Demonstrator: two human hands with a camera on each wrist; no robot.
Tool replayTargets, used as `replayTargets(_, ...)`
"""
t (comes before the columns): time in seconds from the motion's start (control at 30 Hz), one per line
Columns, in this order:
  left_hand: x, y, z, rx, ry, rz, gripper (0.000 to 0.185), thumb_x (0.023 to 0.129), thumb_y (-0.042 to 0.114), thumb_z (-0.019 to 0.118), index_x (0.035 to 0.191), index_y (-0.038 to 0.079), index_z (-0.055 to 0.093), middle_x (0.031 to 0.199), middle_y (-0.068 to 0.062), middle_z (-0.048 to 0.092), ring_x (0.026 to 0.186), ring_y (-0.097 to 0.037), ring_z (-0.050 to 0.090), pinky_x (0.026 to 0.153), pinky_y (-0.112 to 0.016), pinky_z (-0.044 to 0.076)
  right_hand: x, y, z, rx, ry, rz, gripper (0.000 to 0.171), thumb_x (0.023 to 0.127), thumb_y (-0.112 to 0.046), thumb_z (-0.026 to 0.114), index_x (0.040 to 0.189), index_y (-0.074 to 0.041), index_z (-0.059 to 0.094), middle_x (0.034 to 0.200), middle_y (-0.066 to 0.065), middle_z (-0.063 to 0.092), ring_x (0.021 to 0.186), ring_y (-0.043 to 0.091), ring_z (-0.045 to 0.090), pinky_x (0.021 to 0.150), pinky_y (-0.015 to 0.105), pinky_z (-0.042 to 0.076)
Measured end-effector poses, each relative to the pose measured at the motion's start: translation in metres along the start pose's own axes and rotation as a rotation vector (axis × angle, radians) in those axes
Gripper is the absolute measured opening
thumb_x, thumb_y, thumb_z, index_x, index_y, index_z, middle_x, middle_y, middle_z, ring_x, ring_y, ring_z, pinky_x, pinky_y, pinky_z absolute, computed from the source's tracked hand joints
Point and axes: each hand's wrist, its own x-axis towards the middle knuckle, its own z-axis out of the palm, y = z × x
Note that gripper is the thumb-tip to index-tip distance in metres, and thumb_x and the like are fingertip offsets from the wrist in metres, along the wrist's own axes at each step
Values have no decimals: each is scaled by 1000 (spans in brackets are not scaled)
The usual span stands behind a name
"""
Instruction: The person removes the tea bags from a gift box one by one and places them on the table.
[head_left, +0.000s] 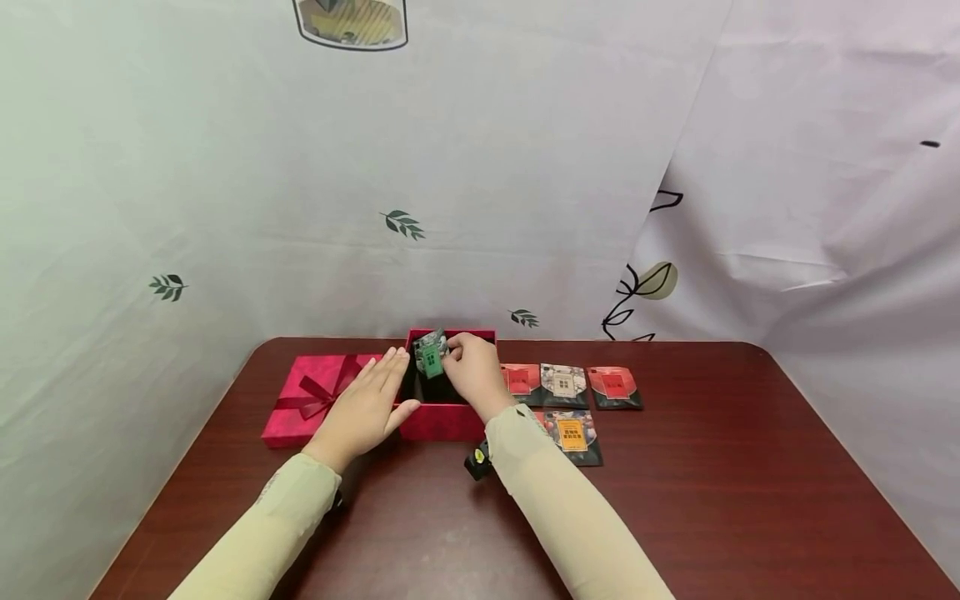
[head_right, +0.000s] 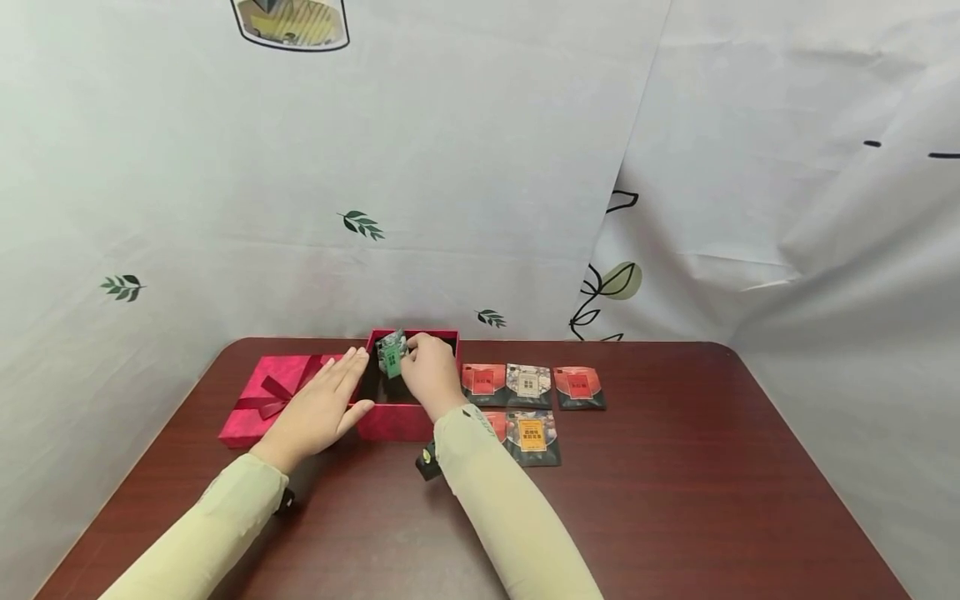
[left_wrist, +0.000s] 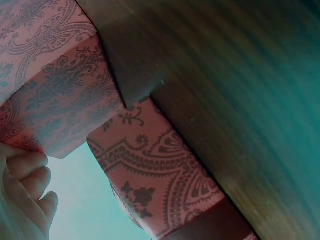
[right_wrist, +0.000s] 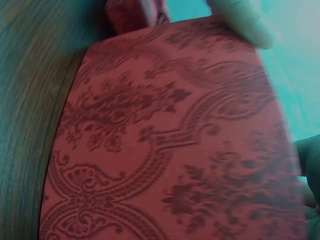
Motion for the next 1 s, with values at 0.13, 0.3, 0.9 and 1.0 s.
replayTargets(0.13, 0, 1, 0, 12, -9, -9, 75, 102, 46, 54, 151, -8, 39, 158, -24, 37, 149, -38, 30, 121, -52, 25, -7, 2, -10, 79, 40, -17, 23, 91, -5, 63, 112, -4, 74, 89, 5, 73, 73, 14, 62, 66, 28, 52)
replayTargets(0.3, 0, 2, 0, 15, -27, -28, 75, 99, 41, 60, 151, -9, 38, 158, -24, 37, 150, -38, 29, 122, -50, 23, -17, 8, -21, 213, 56, 12, 27, 90, -4, 59, 111, -5, 75, 82, 4, 70, 63, 11, 55, 60, 26, 45)
replayTargets(0.9, 0, 3, -2, 15, -38, -41, 75, 99, 41, 61, 151, -9, 38, 159, -24, 35, 150, -38, 28, 122, -50, 24, -49, 34, -61, 568, 42, 114, 28, 91, -5, 65, 118, -3, 72, 91, 5, 68, 78, 11, 67, 72, 34, 60)
replayTargets(1.0, 1, 4, -2, 13, -47, -42, 75, 100, 42, 60, 152, -8, 38, 159, -24, 35, 150, -38, 28, 122, -50, 24, -53, 39, -72, 568, 31, 128, 28, 91, -5, 66, 118, 0, 71, 91, 6, 68, 79, 10, 68, 73, 34, 61)
